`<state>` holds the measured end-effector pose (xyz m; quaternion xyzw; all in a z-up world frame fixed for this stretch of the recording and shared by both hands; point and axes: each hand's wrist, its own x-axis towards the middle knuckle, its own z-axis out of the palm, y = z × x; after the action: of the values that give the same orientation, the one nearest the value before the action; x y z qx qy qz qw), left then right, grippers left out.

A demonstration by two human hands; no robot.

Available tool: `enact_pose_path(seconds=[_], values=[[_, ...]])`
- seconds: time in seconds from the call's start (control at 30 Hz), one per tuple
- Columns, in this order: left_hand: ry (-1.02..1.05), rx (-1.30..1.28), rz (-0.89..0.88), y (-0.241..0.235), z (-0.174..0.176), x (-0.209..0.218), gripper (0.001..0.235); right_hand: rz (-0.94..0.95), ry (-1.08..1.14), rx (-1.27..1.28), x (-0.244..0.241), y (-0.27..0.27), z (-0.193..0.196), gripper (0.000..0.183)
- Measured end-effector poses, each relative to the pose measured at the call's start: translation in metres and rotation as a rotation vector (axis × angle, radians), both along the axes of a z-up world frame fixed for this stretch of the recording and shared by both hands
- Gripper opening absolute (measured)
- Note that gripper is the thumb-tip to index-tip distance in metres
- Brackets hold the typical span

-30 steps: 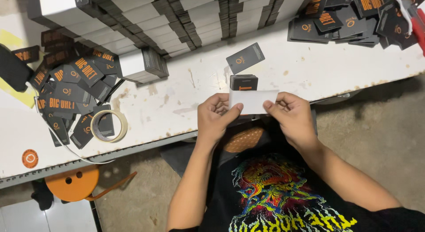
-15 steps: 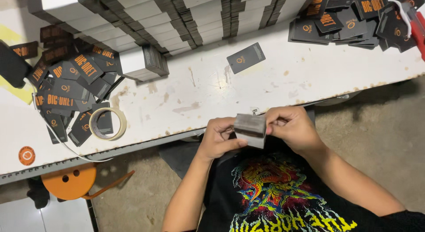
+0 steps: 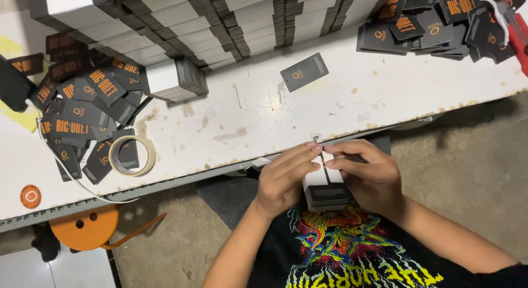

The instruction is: The person wraps a paper band around a small stack of rectangular black cards by hand, aligning the band before pressing it down. The person then picks up several loose cards from the workspace to form another stack.

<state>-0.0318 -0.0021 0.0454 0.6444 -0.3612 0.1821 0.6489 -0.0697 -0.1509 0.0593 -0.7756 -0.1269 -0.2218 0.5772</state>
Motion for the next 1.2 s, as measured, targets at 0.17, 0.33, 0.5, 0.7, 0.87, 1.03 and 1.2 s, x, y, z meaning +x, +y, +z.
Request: enact_pose_path(seconds=[0.17,0.33,0.5,0.7,0.87,1.03,1.2], values=[[-0.221,0.051,0.120,-0.006,-0.014,-0.005,0.012,0.178,0.525,0.592,-0.010,-0.002,-0.008,0.014],[-0.409,0.100,0.193,-0.010,-0.027,-0.006,0.010,0.310,0.734,0.669,-0.001,-0.024,-0.024,0.008],[-0.529,0.169,0.225,-0.004,-0.019,0.002,0.012,0.372,0.967,0.507,0.018,-0.029,-0.010,0.084],[-0.711,0.187,0.291,-0.002,-0.030,0.015,0.012,0.364,0.889,0.249,0.037,-0.030,-0.006,0.098],[-0.906,0.192,0.325,0.004,-0.023,0.033,0.018,0.366,0.649,0.123,0.044,-0.023,-0.005,0.094],[-1.015,0.296,0.375,0.009,-0.027,0.049,0.014,0.416,0.230,0.003,0.063,-0.023,-0.026,0.082],[-0.697,0.394,0.252,0.016,-0.041,0.053,0.005,0.354,0.180,0.021,0.076,-0.018,-0.046,0.080]])
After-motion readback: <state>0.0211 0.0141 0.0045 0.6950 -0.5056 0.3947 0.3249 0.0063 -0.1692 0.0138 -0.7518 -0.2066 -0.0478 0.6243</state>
